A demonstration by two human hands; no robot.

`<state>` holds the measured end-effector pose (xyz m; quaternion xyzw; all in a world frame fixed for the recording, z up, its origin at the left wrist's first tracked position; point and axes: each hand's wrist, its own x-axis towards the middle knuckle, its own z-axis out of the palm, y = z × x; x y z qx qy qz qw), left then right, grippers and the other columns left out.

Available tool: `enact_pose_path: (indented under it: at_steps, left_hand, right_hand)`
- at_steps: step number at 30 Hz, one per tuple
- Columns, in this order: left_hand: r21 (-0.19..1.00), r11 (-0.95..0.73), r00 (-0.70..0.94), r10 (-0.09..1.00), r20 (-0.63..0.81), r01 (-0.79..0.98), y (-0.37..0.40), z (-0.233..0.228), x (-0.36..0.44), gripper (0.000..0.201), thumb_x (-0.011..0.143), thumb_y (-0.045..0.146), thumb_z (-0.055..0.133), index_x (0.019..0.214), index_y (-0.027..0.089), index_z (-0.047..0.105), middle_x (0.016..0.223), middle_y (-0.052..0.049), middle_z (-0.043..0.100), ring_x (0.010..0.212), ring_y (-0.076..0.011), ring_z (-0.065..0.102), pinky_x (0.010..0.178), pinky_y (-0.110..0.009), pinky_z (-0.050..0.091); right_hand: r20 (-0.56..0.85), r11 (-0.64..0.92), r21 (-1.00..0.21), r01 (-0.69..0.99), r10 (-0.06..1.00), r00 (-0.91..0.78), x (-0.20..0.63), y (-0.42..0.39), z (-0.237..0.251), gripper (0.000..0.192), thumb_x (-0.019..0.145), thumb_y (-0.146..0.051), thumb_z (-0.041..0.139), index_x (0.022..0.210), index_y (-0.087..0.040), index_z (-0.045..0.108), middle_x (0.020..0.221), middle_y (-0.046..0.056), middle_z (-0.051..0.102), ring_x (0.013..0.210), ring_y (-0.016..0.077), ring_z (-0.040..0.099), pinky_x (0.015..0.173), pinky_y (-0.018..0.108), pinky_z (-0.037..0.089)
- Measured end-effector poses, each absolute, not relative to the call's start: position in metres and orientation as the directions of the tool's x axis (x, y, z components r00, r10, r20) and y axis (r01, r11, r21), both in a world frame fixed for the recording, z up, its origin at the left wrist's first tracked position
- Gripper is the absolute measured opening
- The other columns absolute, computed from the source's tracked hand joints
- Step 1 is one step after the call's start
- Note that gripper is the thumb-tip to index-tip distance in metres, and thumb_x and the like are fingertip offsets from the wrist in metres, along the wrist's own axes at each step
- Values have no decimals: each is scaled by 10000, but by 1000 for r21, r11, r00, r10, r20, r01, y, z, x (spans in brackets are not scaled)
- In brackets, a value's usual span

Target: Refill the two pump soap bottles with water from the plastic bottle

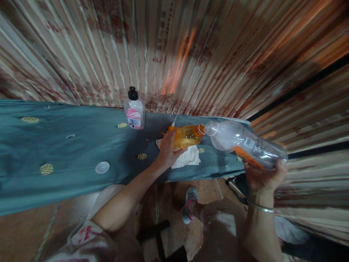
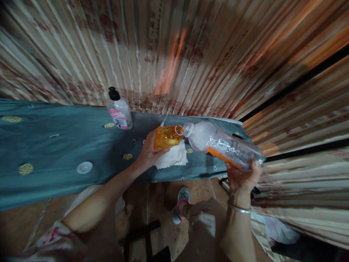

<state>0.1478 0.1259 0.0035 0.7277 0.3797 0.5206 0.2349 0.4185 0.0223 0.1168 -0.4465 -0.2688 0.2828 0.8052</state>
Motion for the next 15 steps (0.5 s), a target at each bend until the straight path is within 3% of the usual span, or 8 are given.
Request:
enact_pose_path:
  at_steps: [5,15]
  left_hand:
    - [746,-583,175,811,558,322,126,4,148,818,815,562,754,1457,212,387,1399,-176,566,1303,-345,563,1108,-525,452]
    - [760,-566,163,823,544,319,126,4,148,814,811,586,747,1448,209,408,1414,-182,562,1317,-350,555,1117,-539,447]
  right_hand:
    - [170,424,-881,-211,698,696,416,23,118,437,560,-430,756,974,-308,690,1125,-31,730,1045,206,685,616,265,580]
    - [99,421,-867,-268,671,735,420,22,109,511,583,-418,737,1066,-265,667,1217,35,699,1036,245,682,592,294,555]
